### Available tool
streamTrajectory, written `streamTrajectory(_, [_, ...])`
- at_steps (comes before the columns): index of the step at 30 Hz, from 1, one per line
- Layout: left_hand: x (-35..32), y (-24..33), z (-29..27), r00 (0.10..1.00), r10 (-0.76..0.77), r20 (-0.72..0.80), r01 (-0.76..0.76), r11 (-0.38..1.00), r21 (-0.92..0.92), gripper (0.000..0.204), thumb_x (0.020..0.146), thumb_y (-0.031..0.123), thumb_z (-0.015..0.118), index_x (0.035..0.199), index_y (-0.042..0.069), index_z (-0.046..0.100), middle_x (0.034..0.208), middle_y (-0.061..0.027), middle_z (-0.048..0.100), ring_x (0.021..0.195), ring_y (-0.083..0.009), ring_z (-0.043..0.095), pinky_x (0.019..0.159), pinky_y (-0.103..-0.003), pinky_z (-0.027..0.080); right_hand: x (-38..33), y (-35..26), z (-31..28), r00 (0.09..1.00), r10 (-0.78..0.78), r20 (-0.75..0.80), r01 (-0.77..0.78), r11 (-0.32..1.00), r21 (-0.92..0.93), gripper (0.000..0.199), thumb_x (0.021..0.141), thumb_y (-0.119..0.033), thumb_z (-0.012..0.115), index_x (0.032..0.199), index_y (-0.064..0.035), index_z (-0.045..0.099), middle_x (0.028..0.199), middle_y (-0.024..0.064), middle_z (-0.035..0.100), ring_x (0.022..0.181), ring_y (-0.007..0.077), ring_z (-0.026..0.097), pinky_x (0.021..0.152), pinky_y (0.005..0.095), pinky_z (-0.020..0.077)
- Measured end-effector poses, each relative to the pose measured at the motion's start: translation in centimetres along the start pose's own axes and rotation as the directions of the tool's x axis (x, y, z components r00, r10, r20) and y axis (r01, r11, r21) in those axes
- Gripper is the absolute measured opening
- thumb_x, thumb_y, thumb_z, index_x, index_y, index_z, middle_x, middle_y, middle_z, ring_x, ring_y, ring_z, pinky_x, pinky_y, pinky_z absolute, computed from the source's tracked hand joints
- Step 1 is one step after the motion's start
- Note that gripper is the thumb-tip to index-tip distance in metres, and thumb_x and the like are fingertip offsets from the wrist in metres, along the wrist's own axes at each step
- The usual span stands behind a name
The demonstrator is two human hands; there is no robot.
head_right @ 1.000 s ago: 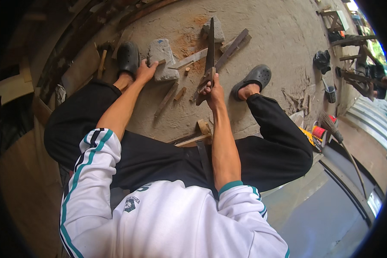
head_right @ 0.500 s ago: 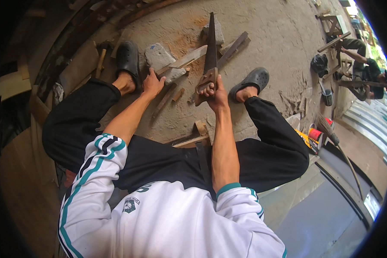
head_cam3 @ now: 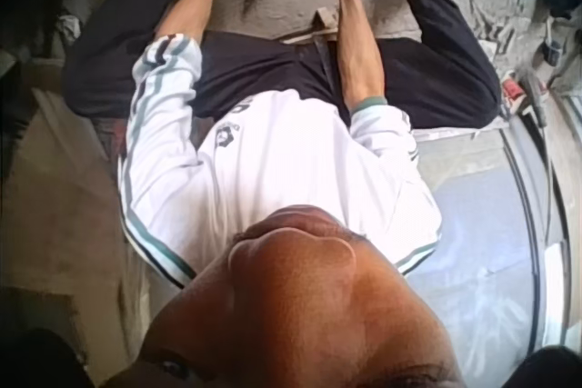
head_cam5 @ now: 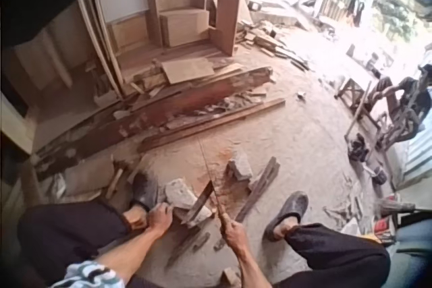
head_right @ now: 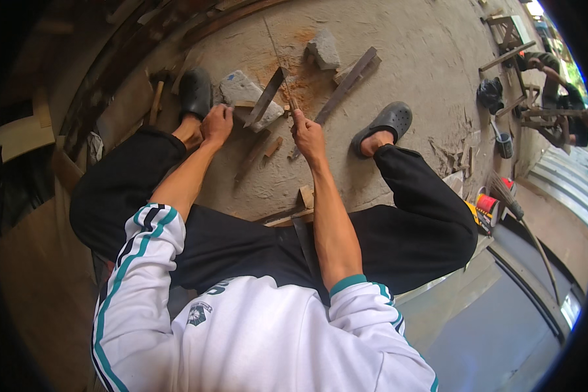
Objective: The person sits on the floor and uses a hand saw to cut a small piece of wood held between their feet. They repeatedly saw through the wood, producing sawdust, and continue the cutting motion throughout the clip.
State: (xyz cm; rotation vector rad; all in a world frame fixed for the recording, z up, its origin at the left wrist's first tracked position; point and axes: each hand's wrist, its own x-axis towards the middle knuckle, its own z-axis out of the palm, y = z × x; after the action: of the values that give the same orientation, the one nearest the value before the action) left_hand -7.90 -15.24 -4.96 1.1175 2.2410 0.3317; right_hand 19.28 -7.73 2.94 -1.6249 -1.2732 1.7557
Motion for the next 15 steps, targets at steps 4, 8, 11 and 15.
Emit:
streamTrajectory(4, [0.0,0.7,-0.3,0.960,-0.203,-0.192,0.204,0.979,-0.012,0.058,0.090,0.043,0.063,0.135,0.010,0.048,0.139,-0.0164,0.047,0.127,-0.0408,0.047,0.101,-0.056,0.040,0.8,-0.2,0.8,0.999,-0.036,-0.007,0.035,0.995,-0.092,0.059,0.099,-0.050,0.055,0.063,-0.0035,0.057,0.056,-0.0033,0.047,0.052,0.0077,0.040,0.048,0.0283,0.0319])
streamTrajectory(8, [-1.2,5.9,-0.5,0.985,-0.061,-0.161,0.061,0.998,-0.002,0.072,0.090,0.045,0.064,0.146,0.008,0.037,0.152,-0.0221,0.031,0.137,-0.0431,0.035,0.108,-0.055,0.034,1.4,1.0,0.3,0.999,-0.018,-0.047,0.014,0.995,-0.094,0.059,0.098,-0.051,0.056,0.064,-0.0032,0.057,0.057,-0.0034,0.047,0.052,0.0079,0.040,0.048,0.0281,0.0319])
streamTrajectory(11, [0.1,8.2,0.8,0.946,-0.322,-0.047,0.308,0.931,-0.194,0.090,0.087,0.044,0.068,0.154,0.008,0.020,0.155,-0.0273,0.024,0.143,-0.0445,0.026,0.113,-0.052,0.031,1.2,1.2,0.1,0.999,-0.011,-0.048,0.010,1.000,-0.026,0.057,0.099,-0.051,0.054,0.063,-0.0074,0.054,0.056,-0.0036,0.045,0.049,0.0071,0.039,0.045,0.0269,0.0285])
streamTrajectory(15, [1.5,6.5,2.9,0.937,-0.340,-0.078,0.305,0.908,-0.288,0.091,0.086,0.041,0.069,0.155,0.009,0.018,0.154,-0.0292,0.028,0.142,-0.0443,0.029,0.114,-0.048,0.031,0.7,0.7,-0.2,0.998,0.031,-0.048,-0.032,0.999,-0.018,0.056,0.099,-0.053,0.052,0.063,-0.0103,0.052,0.054,-0.0028,0.045,0.044,0.0075,0.038,0.041,0.0263,0.0265])
